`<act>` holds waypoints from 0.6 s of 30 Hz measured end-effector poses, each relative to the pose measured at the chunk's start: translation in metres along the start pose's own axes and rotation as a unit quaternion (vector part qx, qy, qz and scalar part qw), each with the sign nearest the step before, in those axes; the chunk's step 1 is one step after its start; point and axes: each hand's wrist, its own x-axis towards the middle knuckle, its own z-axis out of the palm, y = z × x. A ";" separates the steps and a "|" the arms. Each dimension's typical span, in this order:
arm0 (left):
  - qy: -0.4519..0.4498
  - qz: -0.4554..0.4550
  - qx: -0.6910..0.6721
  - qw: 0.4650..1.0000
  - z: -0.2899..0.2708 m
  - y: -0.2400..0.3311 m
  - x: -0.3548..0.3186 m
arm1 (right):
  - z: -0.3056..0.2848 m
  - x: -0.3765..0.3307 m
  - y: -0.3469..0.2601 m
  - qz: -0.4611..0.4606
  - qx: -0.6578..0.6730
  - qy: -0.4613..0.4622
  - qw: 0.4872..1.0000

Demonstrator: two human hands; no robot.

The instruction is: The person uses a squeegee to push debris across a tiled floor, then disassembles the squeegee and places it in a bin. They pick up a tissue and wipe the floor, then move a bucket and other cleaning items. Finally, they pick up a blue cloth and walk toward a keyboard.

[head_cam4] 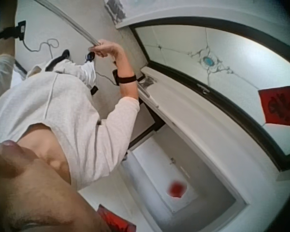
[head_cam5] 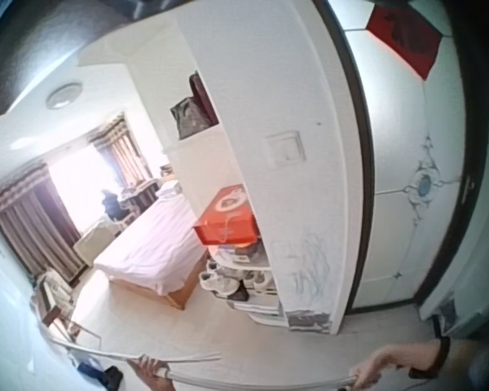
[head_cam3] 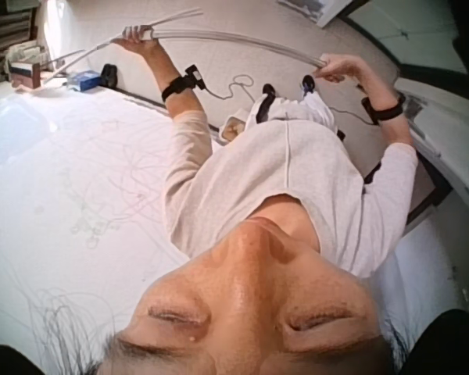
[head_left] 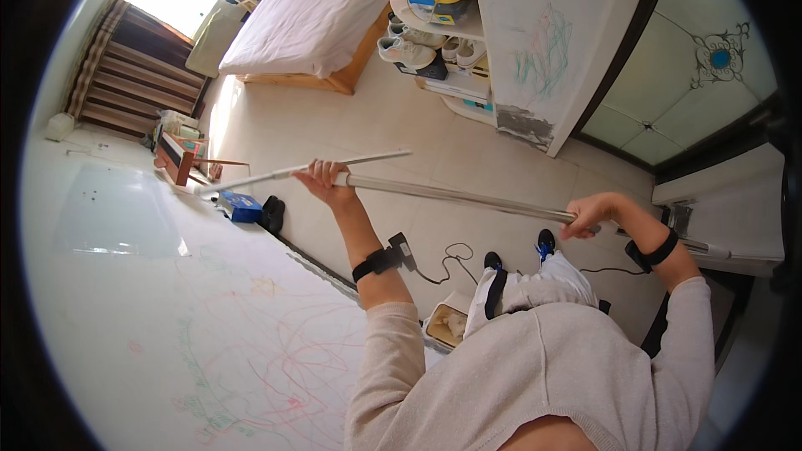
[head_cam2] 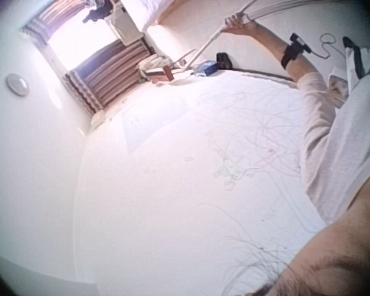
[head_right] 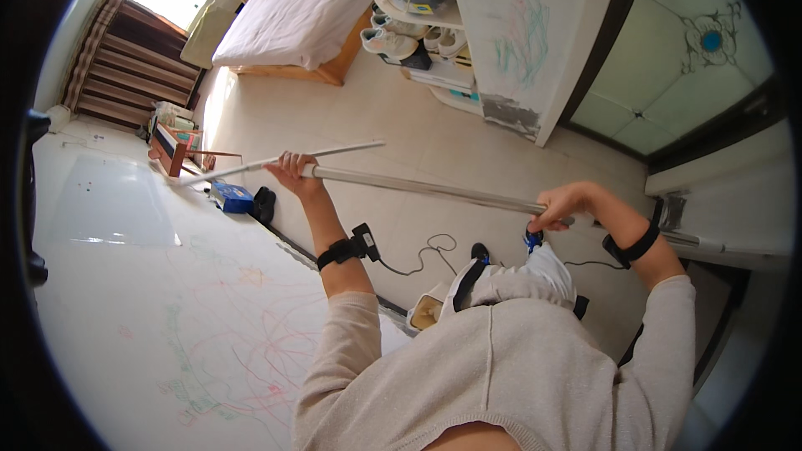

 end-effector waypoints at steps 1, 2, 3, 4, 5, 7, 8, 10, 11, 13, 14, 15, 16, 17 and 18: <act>0.038 0.014 0.023 0.999 0.000 0.001 0.001 | 0.004 0.001 -0.005 0.009 -0.039 0.092 0.995; 0.082 0.042 0.059 0.994 0.000 0.002 0.001 | 0.007 0.002 -0.007 0.018 -0.077 0.183 0.980; 0.126 0.070 0.094 0.985 0.000 0.003 0.002 | 0.009 0.008 -0.003 -0.033 -0.168 0.314 0.934; 0.170 0.094 0.127 0.973 -0.001 0.003 0.005 | 0.009 0.012 0.000 -0.070 -0.261 0.424 0.865; 0.203 0.112 0.140 0.963 -0.002 0.001 0.007 | 0.008 0.015 0.004 -0.105 -0.347 0.522 0.772; 0.271 0.119 0.166 0.941 -0.005 -0.006 0.008 | 0.004 0.011 0.001 -0.114 -0.441 0.615 0.643; 0.304 0.122 0.179 0.928 -0.007 -0.012 0.008 | -0.001 0.008 0.005 -0.102 -0.460 0.598 0.648; 0.270 0.105 0.178 0.940 -0.019 -0.009 0.006 | -0.009 0.003 0.014 -0.080 -0.495 0.563 0.657; 0.230 0.096 0.173 0.953 -0.026 0.000 0.000 | -0.008 0.002 0.000 -0.023 -0.396 0.464 0.792; 0.092 0.038 0.077 0.992 -0.029 0.004 -0.013 | -0.003 -0.008 -0.024 0.100 -0.157 0.211 0.960; 0.075 0.019 0.047 0.996 -0.025 -0.007 -0.011 | -0.001 -0.008 -0.015 0.104 -0.089 0.132 0.982; 0.058 0.000 0.016 0.998 -0.021 -0.017 -0.009 | 0.001 -0.003 0.002 0.106 -0.020 0.051 0.993; 0.040 -0.012 -0.007 0.999 -0.017 -0.019 -0.009 | 0.003 0.002 0.010 0.102 0.046 -0.037 0.993; 0.086 -0.011 0.024 0.996 -0.018 -0.018 -0.003 | 0.001 0.004 0.015 0.096 0.033 -0.017 0.995; 0.133 0.017 0.055 0.989 -0.018 -0.019 -0.003 | 0.001 0.006 0.018 0.060 -0.069 0.106 0.990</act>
